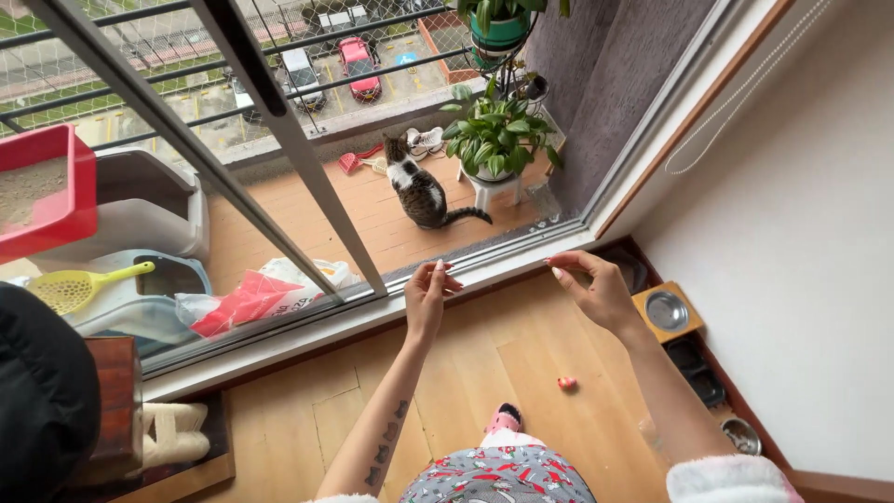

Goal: The person fills a pitcher with water at a sink and then pours the water into the soil of a potted plant on a balcony.

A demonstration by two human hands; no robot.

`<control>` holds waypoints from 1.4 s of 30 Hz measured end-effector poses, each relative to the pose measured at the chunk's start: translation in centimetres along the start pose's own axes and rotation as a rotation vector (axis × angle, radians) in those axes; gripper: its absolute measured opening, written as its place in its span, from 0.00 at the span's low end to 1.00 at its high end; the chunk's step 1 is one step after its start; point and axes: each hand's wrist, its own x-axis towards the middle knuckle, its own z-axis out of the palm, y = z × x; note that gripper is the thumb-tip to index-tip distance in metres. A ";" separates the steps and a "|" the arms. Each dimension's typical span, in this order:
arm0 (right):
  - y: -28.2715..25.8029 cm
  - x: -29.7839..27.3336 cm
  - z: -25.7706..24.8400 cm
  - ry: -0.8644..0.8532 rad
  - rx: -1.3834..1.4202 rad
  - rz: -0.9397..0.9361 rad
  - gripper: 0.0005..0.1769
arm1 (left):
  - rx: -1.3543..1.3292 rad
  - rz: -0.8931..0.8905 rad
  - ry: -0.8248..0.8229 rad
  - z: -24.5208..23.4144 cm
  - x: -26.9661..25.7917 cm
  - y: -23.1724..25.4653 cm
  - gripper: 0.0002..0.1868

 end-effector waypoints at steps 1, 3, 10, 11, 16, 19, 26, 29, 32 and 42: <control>0.7 1.8 -0.6 -0.011 0.009 -0.001 0.11 | 0.003 0.011 0.018 1.3 1.5 0.0 0.12; 1.1 5.9 -1.6 -0.022 0.005 -0.031 0.10 | -0.003 0.035 0.034 2.8 4.7 -0.4 0.12; 3.2 19.2 0.7 -0.088 0.066 -0.123 0.08 | 0.045 0.077 0.166 2.7 15.7 -1.7 0.13; 3.4 21.2 1.4 -0.102 0.070 -0.122 0.08 | 0.048 0.071 0.180 2.3 17.8 -1.8 0.13; 4.3 30.9 5.2 -0.144 0.079 -0.216 0.07 | 0.030 0.168 0.317 -0.5 28.3 -2.2 0.12; 5.2 36.5 7.1 -0.165 0.073 -0.220 0.07 | 0.021 0.193 0.391 -3.4 33.8 -2.8 0.12; 5.7 45.9 9.6 -0.193 0.042 -0.270 0.07 | -0.024 0.241 0.474 -6.0 41.3 -0.6 0.14; 7.0 49.8 11.0 -0.230 0.052 -0.268 0.07 | 0.005 0.285 0.538 -6.6 43.2 0.0 0.14; 7.5 54.3 12.9 -0.248 0.043 -0.308 0.07 | 0.029 0.314 0.670 -8.1 45.2 0.0 0.14; 4.6 66.8 23.7 -0.387 0.162 -0.460 0.07 | -0.047 0.377 0.945 -13.0 58.3 -1.9 0.17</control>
